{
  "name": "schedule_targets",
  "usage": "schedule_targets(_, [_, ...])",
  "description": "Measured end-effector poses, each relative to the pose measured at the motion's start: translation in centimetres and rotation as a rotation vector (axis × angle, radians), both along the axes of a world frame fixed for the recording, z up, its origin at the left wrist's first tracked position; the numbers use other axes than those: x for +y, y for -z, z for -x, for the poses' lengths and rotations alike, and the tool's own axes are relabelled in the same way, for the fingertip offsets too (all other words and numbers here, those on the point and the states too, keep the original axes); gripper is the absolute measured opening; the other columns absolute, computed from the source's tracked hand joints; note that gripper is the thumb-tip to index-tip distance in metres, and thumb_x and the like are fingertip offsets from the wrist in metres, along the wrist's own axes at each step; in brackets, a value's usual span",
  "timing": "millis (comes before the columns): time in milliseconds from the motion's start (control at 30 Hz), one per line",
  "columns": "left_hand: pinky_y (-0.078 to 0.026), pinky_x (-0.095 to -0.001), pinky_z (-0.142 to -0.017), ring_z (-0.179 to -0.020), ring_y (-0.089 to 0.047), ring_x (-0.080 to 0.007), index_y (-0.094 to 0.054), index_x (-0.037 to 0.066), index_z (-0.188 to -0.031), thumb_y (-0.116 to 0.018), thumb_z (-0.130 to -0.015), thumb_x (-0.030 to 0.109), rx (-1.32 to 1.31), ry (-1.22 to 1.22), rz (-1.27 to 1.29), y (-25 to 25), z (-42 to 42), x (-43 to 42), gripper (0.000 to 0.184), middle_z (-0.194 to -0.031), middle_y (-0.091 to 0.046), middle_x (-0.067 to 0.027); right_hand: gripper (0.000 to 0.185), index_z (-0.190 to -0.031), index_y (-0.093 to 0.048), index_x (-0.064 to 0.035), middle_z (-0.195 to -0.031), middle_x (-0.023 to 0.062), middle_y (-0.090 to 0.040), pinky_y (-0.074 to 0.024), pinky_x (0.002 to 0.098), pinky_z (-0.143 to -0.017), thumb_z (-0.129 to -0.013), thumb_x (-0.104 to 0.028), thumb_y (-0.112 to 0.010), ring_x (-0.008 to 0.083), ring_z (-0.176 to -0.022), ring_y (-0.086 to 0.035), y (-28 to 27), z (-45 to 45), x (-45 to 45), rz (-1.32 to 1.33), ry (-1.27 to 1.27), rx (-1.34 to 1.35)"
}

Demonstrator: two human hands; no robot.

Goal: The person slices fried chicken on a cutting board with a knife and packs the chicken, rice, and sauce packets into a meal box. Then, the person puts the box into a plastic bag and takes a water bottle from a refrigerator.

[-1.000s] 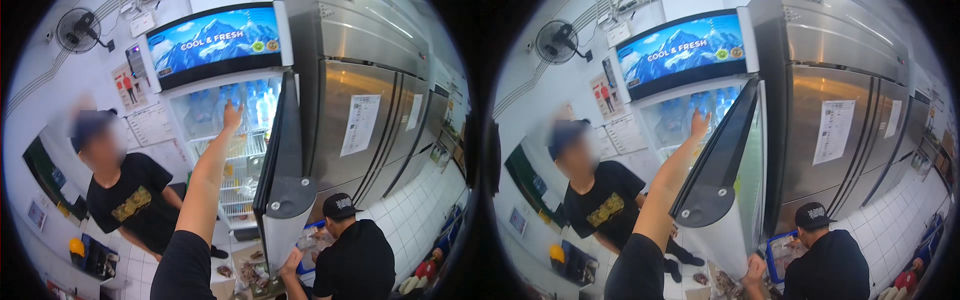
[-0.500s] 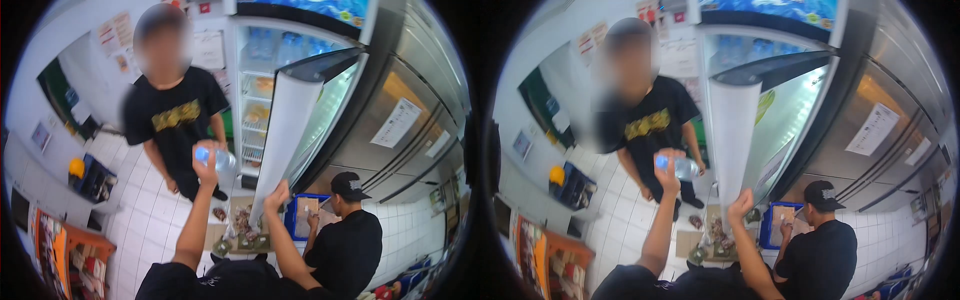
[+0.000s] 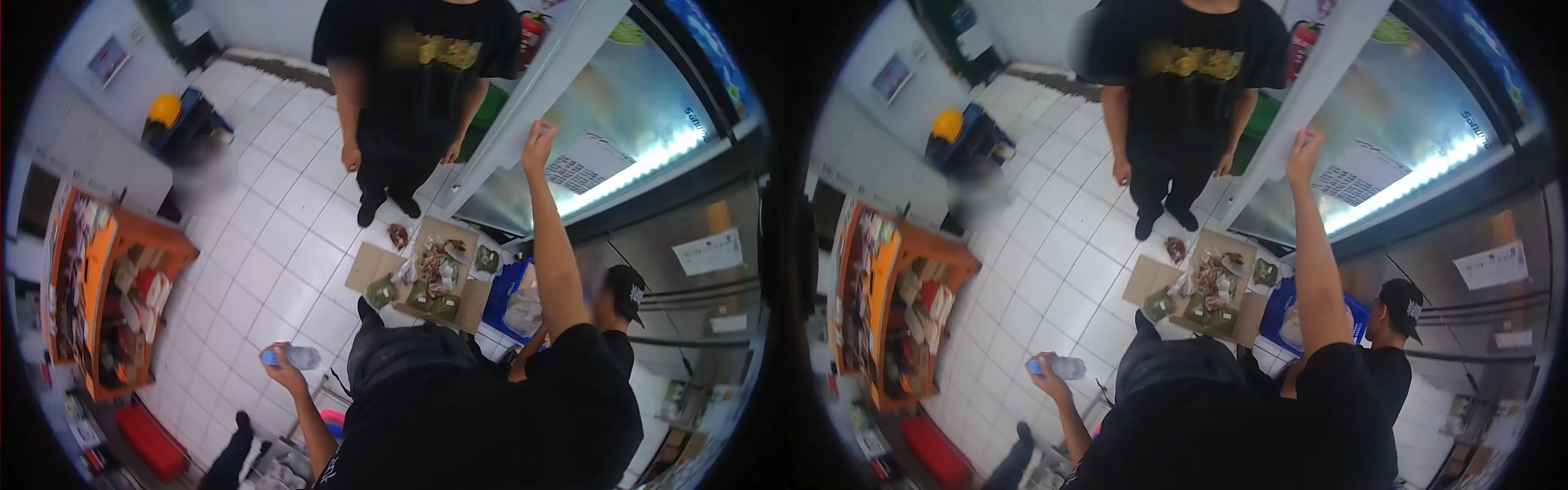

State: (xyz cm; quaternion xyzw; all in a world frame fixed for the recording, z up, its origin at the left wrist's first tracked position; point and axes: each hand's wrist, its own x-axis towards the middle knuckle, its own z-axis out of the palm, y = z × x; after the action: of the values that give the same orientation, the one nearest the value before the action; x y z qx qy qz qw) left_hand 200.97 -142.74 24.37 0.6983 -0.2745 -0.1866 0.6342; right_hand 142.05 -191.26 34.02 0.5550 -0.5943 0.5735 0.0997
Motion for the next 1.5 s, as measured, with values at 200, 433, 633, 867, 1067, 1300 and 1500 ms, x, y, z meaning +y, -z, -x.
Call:
schedule_targets(200, [-0.051, -0.0371, -0.084, -0.087, -0.062, -0.0221, -0.053, 0.001, -0.097, -0.053, -0.106, 0.018, -0.122, -0.379, 0.158, -5.3, 2.0, 9.3, 0.019, -0.093, -0.063, -0.0123, 0.024, -0.109, -0.056, 0.0008, -0.104, 0.0249, -0.062, -0.0463, 0.0479, -0.088, -0.104, -0.023, -0.055, 0.0418, -0.099, -0.060, -1.0, 4.0, -6.3, -0.049, 0.010, 0.234])
schedule_targets(433, [-0.053, -0.0379, -0.079, -0.085, -0.064, -0.0231, -0.060, 0.003, -0.096, -0.056, -0.104, 0.028, 0.096, -0.761, 0.254, -6.1, 13.6, 23.5, 0.026, -0.090, -0.065, -0.0111, 0.028, -0.122, -0.057, -0.0038, -0.107, 0.0278, -0.065, -0.0484, 0.0519, -0.088, -0.098, -0.016, -0.057, 0.0460, -0.102, -0.062, -0.9, 8.2, -11.3, -0.152, -0.069, 0.289])
schedule_targets(633, [-0.053, -0.0366, -0.082, -0.087, -0.064, -0.0200, -0.061, 0.006, -0.097, -0.061, -0.101, 0.032, 0.047, -0.534, 0.145, -9.5, 17.4, 18.1, 0.026, -0.094, -0.066, -0.0095, 0.065, -0.147, -0.051, -0.0150, -0.133, 0.0292, -0.056, -0.0447, 0.0552, -0.103, -0.084, -0.019, -0.067, 0.0445, -0.125, -0.054, -0.3, 10.0, -11.5, -0.252, 0.141, 0.451])
schedule_targets(867, [-0.052, -0.0389, -0.093, -0.101, -0.063, -0.0226, -0.058, 0.003, -0.112, -0.066, -0.097, 0.020, -0.253, 0.054, 0.781, -26.3, 18.6, 1.1, 0.024, -0.107, -0.064, -0.0111, 0.014, -0.106, -0.068, -0.0074, -0.122, 0.0099, -0.057, -0.0513, 0.0326, -0.086, -0.093, -0.003, -0.062, 0.0223, -0.111, -0.059, -3.6, -10.3, 11.8, -0.156, -0.739, -0.213])
schedule_targets(1067, [-0.052, -0.0350, -0.090, -0.098, -0.065, -0.0205, -0.060, 0.005, -0.105, -0.070, -0.095, 0.012, 0.008, 0.352, 0.644, -25.0, 21.8, 8.9, 0.016, -0.101, -0.066, -0.0097, 0.007, -0.101, -0.067, -0.0062, -0.113, 0.0036, -0.061, -0.0528, 0.0271, -0.077, -0.100, -0.010, -0.062, 0.0138, -0.103, -0.061, 6.2, -20.4, 34.4, -0.856, -1.400, -0.434])
schedule_targets(1300, [-0.041, -0.0427, -0.103, -0.117, -0.047, -0.0320, -0.059, 0.007, -0.114, -0.073, -0.094, 0.038, -0.269, -0.199, -0.038, -8.4, 28.8, 33.3, 0.039, -0.123, -0.049, -0.0135, 0.045, -0.139, -0.047, -0.0021, -0.146, 0.0138, -0.048, -0.0386, 0.0400, -0.112, -0.105, -0.030, -0.056, 0.0243, -0.138, -0.045, 9.7, -23.8, 66.5, -1.759, -1.904, -1.060])
schedule_targets(1500, [-0.037, -0.0447, -0.107, -0.120, -0.042, -0.0316, -0.059, 0.008, -0.114, -0.075, -0.090, 0.036, -0.199, -0.383, 0.007, -11.3, 30.7, 46.0, 0.041, -0.130, -0.043, -0.0122, 0.079, -0.147, -0.037, 0.0037, -0.152, 0.0192, -0.043, -0.0366, 0.0418, -0.114, -0.089, -0.031, -0.077, 0.0270, -0.142, -0.042, 12.6, -26.8, 71.7, -1.437, -2.362, 0.514])
